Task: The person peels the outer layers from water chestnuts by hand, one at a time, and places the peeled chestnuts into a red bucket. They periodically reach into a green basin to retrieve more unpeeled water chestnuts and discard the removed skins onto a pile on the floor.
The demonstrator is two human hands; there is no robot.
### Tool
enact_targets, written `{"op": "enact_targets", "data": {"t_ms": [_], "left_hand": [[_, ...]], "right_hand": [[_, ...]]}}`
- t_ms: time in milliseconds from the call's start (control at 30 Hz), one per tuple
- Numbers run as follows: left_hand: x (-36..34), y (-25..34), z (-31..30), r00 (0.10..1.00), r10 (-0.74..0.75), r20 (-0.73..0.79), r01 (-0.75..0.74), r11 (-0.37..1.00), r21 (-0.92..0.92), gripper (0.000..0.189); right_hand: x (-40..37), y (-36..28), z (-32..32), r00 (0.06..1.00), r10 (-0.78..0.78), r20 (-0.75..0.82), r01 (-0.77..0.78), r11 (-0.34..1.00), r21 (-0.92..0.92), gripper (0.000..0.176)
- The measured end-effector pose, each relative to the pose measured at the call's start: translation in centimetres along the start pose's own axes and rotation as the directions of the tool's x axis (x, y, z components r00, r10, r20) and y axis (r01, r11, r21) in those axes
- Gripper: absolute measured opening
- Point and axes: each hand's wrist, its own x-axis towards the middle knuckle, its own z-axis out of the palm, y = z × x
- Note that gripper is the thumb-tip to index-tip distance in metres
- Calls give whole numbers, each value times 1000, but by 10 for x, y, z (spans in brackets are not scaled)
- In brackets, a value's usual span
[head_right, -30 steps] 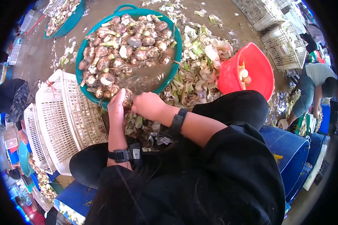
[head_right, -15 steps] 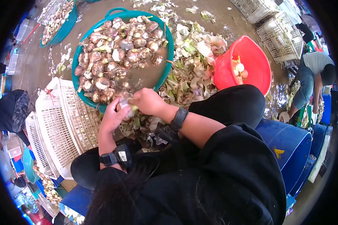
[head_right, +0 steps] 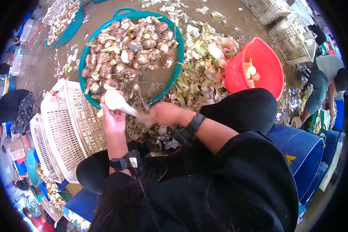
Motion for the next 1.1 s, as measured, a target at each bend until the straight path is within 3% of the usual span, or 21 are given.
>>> {"op": "enact_targets", "data": {"t_ms": [33, 100, 133, 200, 267, 333, 367, 400, 467, 500, 533, 600, 633, 667, 767, 900, 933, 967, 1000, 1067, 1100], "left_hand": [[2, 5, -1, 997, 11, -80, -6, 998, 64, 49], [3, 13, -5, 997, -21, -79, 31, 992, 125, 52], [4, 15, -6, 995, -63, -75, 76, 980, 184, 54], [-1, 13, -7, 991, -131, -25, 133, 957, 256, 57], [-11, 10, 5, 958, -275, 85, 218, 887, 406, 66], [-17, 8, 21, 906, -410, 105, 313, 817, 484, 75], [-20, 7, 23, 919, -371, 136, 281, 856, 434, 75], [-25, 5, 25, 931, -327, 162, 247, 891, 380, 75], [-36, -3, 38, 969, -206, 134, 161, 944, 286, 71], [-39, -5, 39, 992, -88, 94, 68, 978, 199, 67], [-32, -1, 28, 992, -89, 84, 71, 977, 201, 67], [-13, 11, 2, 938, -276, 210, 151, 870, 469, 51], [-19, 17, 12, 909, -381, 166, 300, 878, 374, 39], [-18, 15, 12, 908, -385, 167, 303, 877, 374, 39], [-13, 14, 10, 911, -401, 98, 299, 803, 515, 32], [-9, 6, 1, 859, -491, 147, 373, 795, 478, 40], [-10, 5, 2, 851, -425, 308, 220, 822, 526, 43], [-10, 4, 3, 808, -362, 464, 61, 836, 545, 48], [-10, 6, 4, 807, -363, 466, 59, 834, 549, 48], [-13, 13, 8, 770, -450, 453, -34, 680, 732, 51], [-15, 9, 6, 744, -373, 555, -319, 531, 785, 56]], "right_hand": [[-4, -4, 6, 1000, -8, 3, 8, 1000, 1, 31], [-12, -9, 14, 995, 91, 29, -77, 948, -309, 36], [-9, -9, 12, 996, 88, 33, -73, 947, -312, 36], [-9, -41, -25, 912, 179, -369, -168, 984, 62, 43], [0, -49, -40, 745, -106, -659, 325, 920, 220, 55], [16, -45, -45, 898, -125, -421, 359, 764, 537, 63], [19, -41, -48, 914, -147, -378, 317, 841, 439, 65], [21, -40, -44, 913, -148, -380, 318, 843, 433, 65], [21, -46, -27, 794, 64, -604, 217, 899, 380, 66], [19, -47, -20, 829, 83, -553, 220, 861, 459, 55], [16, -43, -21, 833, 85, -546, 218, 857, 466, 55], [10, -36, -27, 789, -268, -553, 362, 930, 64, 36], [8, -37, -25, 706, -312, -636, 234, 950, -207, 22], [7, -36, -23, 708, -309, -635, 230, 951, -206, 22], [7, -32, -18, 791, -457, -408, 215, 831, -514, 13], [15, -21, -20, 907, -351, -232, 168, 807, -566, 18], [14, -21, -22, 972, 44, -231, 21, 963, 269, 21], [12, -21, -23, 952, 298, 74, -197, 407, 892, 24], [12, -19, -20, 952, 299, 71, -193, 405, 894, 24], [8, -17, -12, 957, 129, -261, 66, 776, 627, 30], [5, -14, -10, 895, -4, -445, 153, 942, 299, 28]]}}
